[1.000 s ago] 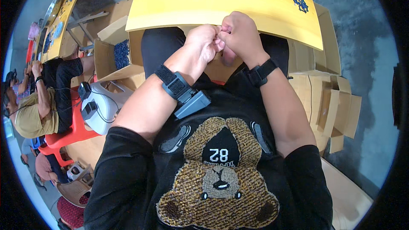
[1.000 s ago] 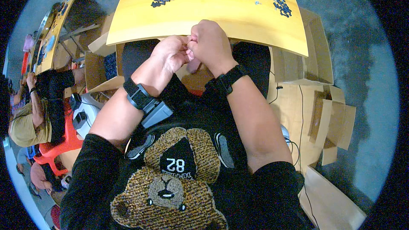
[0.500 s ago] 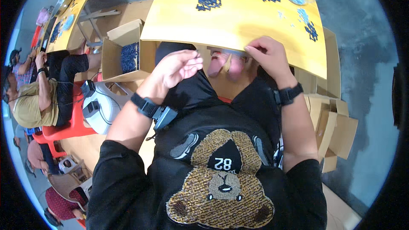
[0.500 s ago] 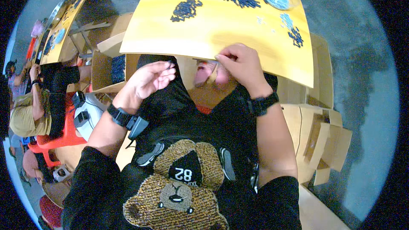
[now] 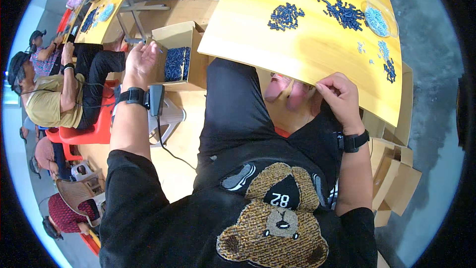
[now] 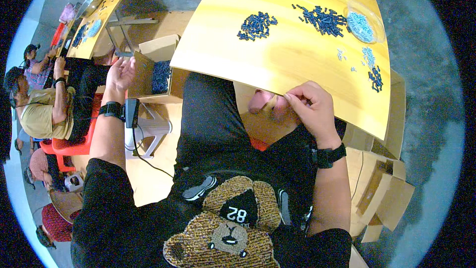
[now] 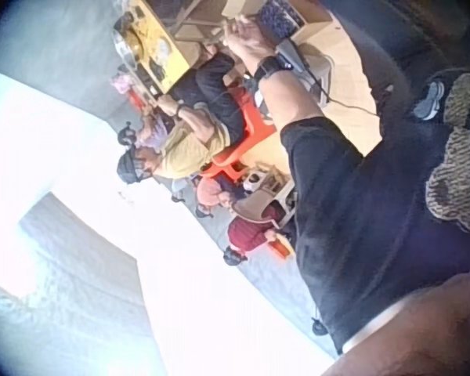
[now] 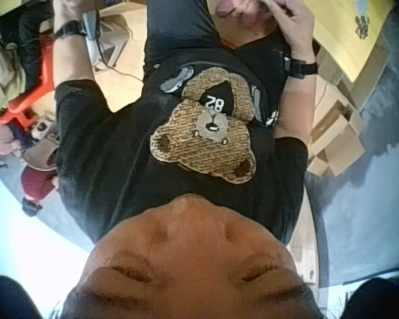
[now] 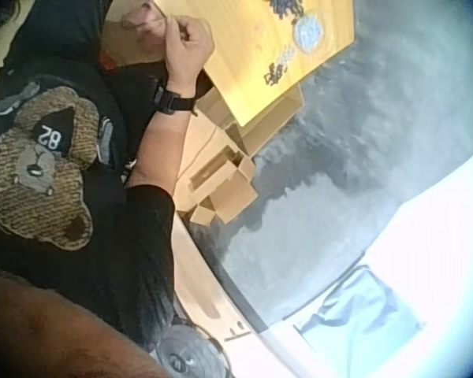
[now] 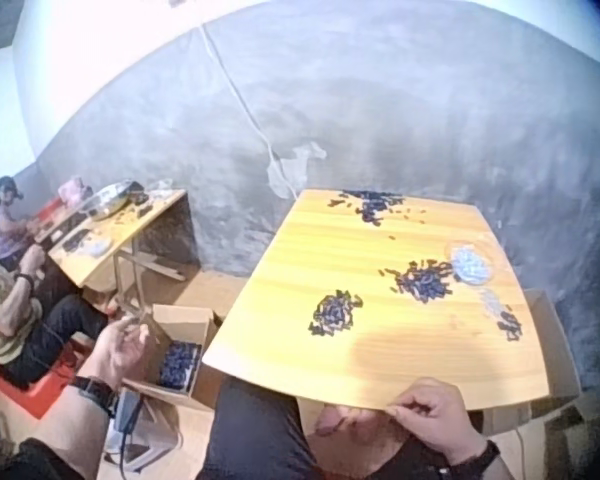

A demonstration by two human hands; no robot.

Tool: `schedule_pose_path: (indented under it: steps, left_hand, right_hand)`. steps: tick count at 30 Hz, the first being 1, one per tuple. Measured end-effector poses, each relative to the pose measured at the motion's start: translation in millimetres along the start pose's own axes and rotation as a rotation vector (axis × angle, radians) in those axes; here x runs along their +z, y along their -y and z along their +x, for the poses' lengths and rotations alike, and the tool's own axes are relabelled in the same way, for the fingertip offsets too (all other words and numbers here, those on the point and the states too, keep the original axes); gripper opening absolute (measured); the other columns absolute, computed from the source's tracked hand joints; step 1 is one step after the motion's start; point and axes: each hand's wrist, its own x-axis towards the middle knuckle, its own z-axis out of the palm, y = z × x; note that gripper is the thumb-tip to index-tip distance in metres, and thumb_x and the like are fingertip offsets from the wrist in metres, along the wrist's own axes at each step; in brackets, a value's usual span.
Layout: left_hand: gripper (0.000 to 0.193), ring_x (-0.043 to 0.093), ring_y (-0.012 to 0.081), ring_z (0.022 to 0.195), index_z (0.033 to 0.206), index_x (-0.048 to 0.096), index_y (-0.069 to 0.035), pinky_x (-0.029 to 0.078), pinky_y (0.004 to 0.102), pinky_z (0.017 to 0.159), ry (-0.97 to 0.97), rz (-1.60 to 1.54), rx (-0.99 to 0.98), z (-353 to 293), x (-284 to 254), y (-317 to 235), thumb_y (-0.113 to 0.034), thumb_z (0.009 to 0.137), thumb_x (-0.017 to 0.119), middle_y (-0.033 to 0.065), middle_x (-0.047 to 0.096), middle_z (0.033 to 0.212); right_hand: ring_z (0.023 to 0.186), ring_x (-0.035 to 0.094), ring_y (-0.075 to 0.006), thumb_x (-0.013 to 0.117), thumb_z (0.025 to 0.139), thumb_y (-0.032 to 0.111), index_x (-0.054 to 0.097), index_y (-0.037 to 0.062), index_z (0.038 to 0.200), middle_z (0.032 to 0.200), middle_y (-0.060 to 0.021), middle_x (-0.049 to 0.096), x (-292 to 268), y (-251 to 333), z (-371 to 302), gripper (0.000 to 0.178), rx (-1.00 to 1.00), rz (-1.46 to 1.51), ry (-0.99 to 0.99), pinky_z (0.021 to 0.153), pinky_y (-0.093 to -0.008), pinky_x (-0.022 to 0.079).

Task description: Assembling small plastic components by hand on a workstation table.

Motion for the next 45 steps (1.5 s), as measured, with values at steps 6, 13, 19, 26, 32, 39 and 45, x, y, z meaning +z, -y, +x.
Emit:
schedule_pose_path:
  steps: [6, 13, 19, 26, 32, 39, 45]
  left_hand:
    - [0.016, 0.06, 0.0141, 0.07, 0.102, 0.056, 0.0, 0.048, 0.0204, 0.06, 0.258, 0.295, 0.237, -55, 98, 70, -0.007, 0.088, 0.054, 0.0089, 0.063, 0.087]
    - [0.018, 0.057, 0.0085, 0.066, 0.105, 0.06, -0.001, 0.045, 0.0193, 0.061, 0.546, 0.351, 0.286, -127, 180, 161, -0.008, 0.088, 0.056, 0.0064, 0.066, 0.09]
    - [0.015, 0.056, 0.0078, 0.069, 0.101, 0.062, 0.002, 0.046, 0.0198, 0.065, 0.701, 0.466, 0.409, -146, 190, 211, -0.004, 0.088, 0.056, 0.0062, 0.065, 0.087]
    - [0.015, 0.056, 0.0075, 0.071, 0.102, 0.062, 0.001, 0.047, 0.0199, 0.067, 0.785, 0.415, 0.417, -141, 185, 210, -0.005, 0.089, 0.056, 0.0038, 0.064, 0.086]
    - [0.016, 0.056, 0.0076, 0.072, 0.102, 0.062, 0.001, 0.046, 0.0192, 0.067, 0.751, 0.486, 0.426, -144, 183, 206, -0.007, 0.09, 0.057, 0.0036, 0.064, 0.087]
    - [0.013, 0.061, 0.0111, 0.075, 0.1, 0.061, 0.002, 0.05, 0.0232, 0.071, 0.74, 0.443, 0.4, -146, 183, 205, -0.001, 0.088, 0.056, 0.0085, 0.066, 0.088]
    - [0.013, 0.061, 0.0107, 0.074, 0.099, 0.061, 0.002, 0.051, 0.0231, 0.07, 0.727, 0.434, 0.405, -144, 182, 208, -0.003, 0.088, 0.056, 0.0077, 0.066, 0.086]
  right_hand:
    - [0.06, 0.05, -0.008, 0.067, 0.076, 0.008, 0.065, 0.0024, 0.076, 0.07, -0.0013, 0.055, -5, 3, -2, 0.006, 0.024, -0.011, -0.002, 0.055, -0.0205, 0.04]
    - [0.06, 0.051, -0.009, 0.067, 0.077, 0.008, 0.065, 0.0021, 0.078, 0.07, -0.0028, 0.055, 2, 2, -4, 0.006, -0.025, -0.008, -0.058, 0.054, -0.0211, 0.041]
    - [0.06, 0.051, -0.0091, 0.068, 0.076, 0.009, 0.065, 0.0027, 0.078, 0.071, -0.003, 0.054, -1, 4, -7, 0.007, 0.015, 0.112, -0.02, 0.053, -0.0222, 0.041]
    - [0.058, 0.052, -0.0135, 0.067, 0.076, 0.01, 0.065, 0.0038, 0.076, 0.068, -0.0042, 0.054, 1, 0, -5, 0.007, -0.019, 0.038, -0.049, 0.053, -0.0241, 0.041]
    - [0.058, 0.052, -0.0148, 0.067, 0.075, 0.01, 0.065, 0.0044, 0.075, 0.067, -0.0044, 0.053, 5, 7, -6, 0.006, -0.007, 0.016, -0.091, 0.052, -0.0253, 0.042]
    - [0.058, 0.053, -0.0169, 0.067, 0.075, 0.011, 0.064, 0.0047, 0.074, 0.065, -0.0052, 0.053, 8, 2, -6, 0.007, -0.056, -0.022, -0.095, 0.052, -0.0272, 0.042]
    - [0.06, 0.053, -0.0188, 0.068, 0.074, 0.013, 0.064, 0.0056, 0.073, 0.064, -0.0057, 0.052, 9, 4, -6, 0.008, -0.073, -0.079, -0.1, 0.053, -0.0297, 0.042]
